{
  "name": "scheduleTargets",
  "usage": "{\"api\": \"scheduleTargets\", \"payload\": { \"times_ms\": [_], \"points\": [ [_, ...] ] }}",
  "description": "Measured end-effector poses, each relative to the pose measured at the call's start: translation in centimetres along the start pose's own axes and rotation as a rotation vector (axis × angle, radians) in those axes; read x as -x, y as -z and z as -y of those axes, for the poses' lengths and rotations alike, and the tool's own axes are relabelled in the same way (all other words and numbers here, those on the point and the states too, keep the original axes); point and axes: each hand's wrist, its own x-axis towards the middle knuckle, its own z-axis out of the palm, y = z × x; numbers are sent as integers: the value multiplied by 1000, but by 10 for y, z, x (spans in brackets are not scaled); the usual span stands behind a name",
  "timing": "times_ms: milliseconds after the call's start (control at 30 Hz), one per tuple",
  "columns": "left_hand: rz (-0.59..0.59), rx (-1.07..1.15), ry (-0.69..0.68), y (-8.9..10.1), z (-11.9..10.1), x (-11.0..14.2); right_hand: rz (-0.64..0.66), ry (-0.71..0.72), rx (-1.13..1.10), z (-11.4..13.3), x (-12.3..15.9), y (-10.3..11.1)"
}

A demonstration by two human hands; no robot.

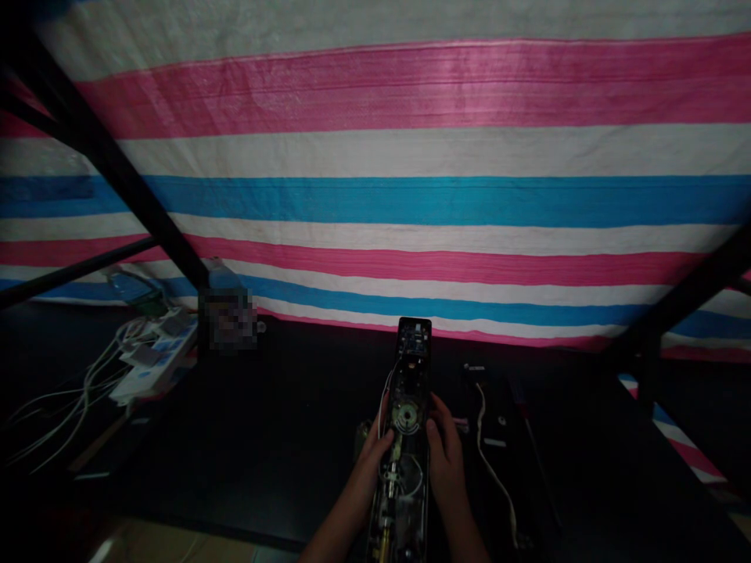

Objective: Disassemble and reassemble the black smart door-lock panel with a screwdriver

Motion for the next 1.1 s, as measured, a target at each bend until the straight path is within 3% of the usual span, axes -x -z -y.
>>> {"api": "scheduleTargets", "payload": {
  "times_ms": [467,767,1100],
  "points": [
    [65,-92,16,3,3,3,-3,-17,-27,6,1,0],
    [45,-123,30,8,5,3,-5,-29,-9,9,1,-2],
    [37,-75,65,-2,-6,8,-15,-10,-2,11,2,-3]
  ]
}}
